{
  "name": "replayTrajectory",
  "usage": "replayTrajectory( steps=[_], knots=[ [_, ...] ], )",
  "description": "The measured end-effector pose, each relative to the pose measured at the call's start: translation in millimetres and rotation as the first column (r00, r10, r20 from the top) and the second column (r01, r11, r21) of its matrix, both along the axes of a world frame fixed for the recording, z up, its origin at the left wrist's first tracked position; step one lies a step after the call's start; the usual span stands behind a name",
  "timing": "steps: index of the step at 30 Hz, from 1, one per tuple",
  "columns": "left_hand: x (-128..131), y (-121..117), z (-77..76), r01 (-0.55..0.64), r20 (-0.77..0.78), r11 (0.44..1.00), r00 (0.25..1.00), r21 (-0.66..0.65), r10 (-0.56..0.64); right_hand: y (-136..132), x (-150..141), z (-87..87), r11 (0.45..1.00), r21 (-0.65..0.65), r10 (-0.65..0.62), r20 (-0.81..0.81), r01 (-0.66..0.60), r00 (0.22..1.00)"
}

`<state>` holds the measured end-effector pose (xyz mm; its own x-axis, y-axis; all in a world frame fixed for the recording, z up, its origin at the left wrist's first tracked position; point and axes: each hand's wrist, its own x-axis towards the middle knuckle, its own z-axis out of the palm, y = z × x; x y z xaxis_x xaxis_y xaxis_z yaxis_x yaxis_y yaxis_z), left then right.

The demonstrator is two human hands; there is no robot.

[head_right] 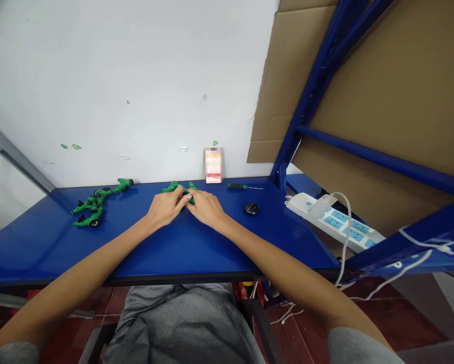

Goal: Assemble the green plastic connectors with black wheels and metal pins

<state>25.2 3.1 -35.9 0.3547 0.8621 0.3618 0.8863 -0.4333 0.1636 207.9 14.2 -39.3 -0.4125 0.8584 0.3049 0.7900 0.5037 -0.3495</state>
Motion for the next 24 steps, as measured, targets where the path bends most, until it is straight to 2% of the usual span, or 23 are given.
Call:
replayTrajectory(
  steps=[4,6,8,11,15,19,24],
  knots=[
    [-5,2,10.0,-0.050,0.137,0.997,0.989,-0.064,0.058,-2,0,4.5,1.000,0.017,-0.019,0.025,0.019,1.000],
    [-9,1,13.5,0.020,0.209,0.999,0.978,-0.044,-0.010,-3,1,7.4,1.000,0.017,-0.020,0.040,0.019,0.999],
    [-13,0,15.1,0.133,0.234,0.991,0.964,0.002,-0.130,-3,3,9.9,1.000,0.010,-0.019,0.054,0.019,0.998],
    [-15,0,15.2,0.210,0.159,0.977,0.964,0.044,-0.215,0,7,12.3,0.999,-0.015,-0.041,0.048,0.042,0.998],
    [-16,1,15.5,0.161,0.159,0.986,0.973,0.048,-0.167,5,10,12.9,0.998,-0.011,-0.068,0.014,0.068,0.998],
    [-13,0,15.2,0.189,0.179,0.981,0.965,0.031,-0.192,8,10,10.8,0.998,-0.018,-0.062,0.038,0.063,0.997],
    [-13,2,13.5,0.110,0.163,0.993,0.980,0.053,-0.117,11,12,7.9,0.997,-0.007,-0.070,0.022,0.071,0.997]
  ],
)
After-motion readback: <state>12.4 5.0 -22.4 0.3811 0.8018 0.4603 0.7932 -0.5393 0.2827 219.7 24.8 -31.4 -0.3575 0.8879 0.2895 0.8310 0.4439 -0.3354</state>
